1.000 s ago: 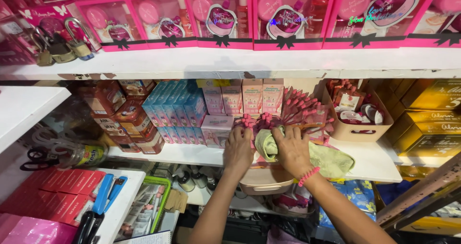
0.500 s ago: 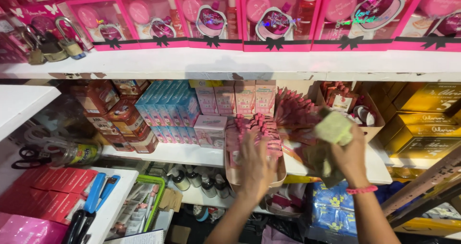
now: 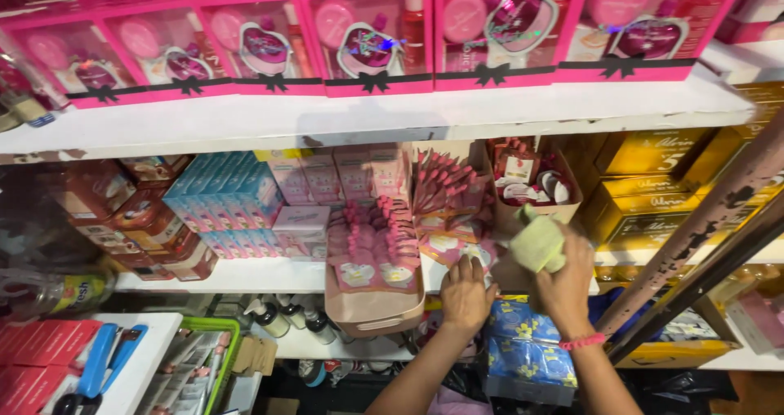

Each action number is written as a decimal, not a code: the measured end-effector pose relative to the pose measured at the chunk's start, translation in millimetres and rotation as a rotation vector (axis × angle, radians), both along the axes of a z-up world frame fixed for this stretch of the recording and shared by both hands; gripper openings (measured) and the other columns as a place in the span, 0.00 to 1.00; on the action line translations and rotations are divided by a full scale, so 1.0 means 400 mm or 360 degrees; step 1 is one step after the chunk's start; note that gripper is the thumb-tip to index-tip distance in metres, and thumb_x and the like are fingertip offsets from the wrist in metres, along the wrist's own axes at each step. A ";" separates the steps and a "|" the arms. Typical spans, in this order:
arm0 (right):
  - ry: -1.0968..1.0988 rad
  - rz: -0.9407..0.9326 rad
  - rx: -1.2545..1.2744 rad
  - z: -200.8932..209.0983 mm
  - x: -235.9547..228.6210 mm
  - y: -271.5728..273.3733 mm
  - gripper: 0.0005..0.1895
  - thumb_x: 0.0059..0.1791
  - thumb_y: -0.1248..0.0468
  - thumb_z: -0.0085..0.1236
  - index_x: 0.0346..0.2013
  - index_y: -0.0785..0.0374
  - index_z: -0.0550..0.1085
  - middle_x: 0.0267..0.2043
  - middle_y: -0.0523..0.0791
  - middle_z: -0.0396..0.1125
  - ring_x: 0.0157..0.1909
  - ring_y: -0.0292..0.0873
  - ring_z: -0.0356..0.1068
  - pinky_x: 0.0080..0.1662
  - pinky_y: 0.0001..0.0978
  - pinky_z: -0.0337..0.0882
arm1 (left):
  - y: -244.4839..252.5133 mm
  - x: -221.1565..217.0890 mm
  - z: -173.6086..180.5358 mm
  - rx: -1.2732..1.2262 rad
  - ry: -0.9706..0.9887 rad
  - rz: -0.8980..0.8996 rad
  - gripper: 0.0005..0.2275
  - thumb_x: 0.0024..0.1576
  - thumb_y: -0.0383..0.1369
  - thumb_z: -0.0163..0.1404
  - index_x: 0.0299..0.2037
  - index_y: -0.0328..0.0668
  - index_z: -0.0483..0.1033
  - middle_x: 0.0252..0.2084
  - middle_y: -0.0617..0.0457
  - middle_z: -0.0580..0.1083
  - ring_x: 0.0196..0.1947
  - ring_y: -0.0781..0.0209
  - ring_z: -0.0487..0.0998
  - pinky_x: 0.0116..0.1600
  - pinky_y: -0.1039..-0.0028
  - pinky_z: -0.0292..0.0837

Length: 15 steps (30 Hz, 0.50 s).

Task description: Wipe down beauty product sachets with a cloth and organize them into a storage bin.

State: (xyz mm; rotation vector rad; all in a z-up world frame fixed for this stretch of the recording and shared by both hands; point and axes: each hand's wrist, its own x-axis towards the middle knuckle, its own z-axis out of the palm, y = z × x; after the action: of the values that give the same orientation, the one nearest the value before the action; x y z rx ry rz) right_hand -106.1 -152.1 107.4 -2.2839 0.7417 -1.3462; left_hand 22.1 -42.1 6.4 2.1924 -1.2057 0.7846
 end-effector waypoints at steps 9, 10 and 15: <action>0.0403 0.0123 0.0195 -0.091 -0.026 0.016 0.44 0.33 0.72 0.63 0.64 0.52 0.66 0.56 0.50 0.65 0.57 0.60 0.62 0.59 0.50 0.63 | 0.005 0.020 -0.066 0.0496 0.0022 -0.0010 0.31 0.42 0.50 0.62 0.51 0.33 0.76 0.50 0.47 0.74 0.52 0.50 0.72 0.50 0.60 0.71; 0.0399 0.0124 0.0196 -0.092 -0.028 0.020 0.44 0.33 0.72 0.63 0.64 0.52 0.66 0.56 0.50 0.65 0.57 0.60 0.62 0.59 0.50 0.63 | 0.011 0.036 -0.072 0.0498 0.0019 -0.0009 0.31 0.42 0.50 0.62 0.51 0.33 0.76 0.50 0.47 0.74 0.52 0.50 0.72 0.50 0.60 0.71; 0.0526 0.0200 0.0205 -0.109 -0.040 0.024 0.44 0.33 0.71 0.64 0.64 0.50 0.66 0.57 0.49 0.66 0.58 0.58 0.63 0.59 0.49 0.64 | 0.050 0.072 0.001 0.0488 0.0292 -0.0358 0.15 0.52 0.40 0.59 0.44 0.40 0.81 0.46 0.50 0.76 0.52 0.48 0.75 0.52 0.59 0.74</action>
State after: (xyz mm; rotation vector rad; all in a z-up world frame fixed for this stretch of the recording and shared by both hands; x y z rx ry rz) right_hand -122.1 -142.3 63.7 -2.4302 0.7473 -0.8502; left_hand 50.8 -22.2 6.7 2.2518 -1.5234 0.3157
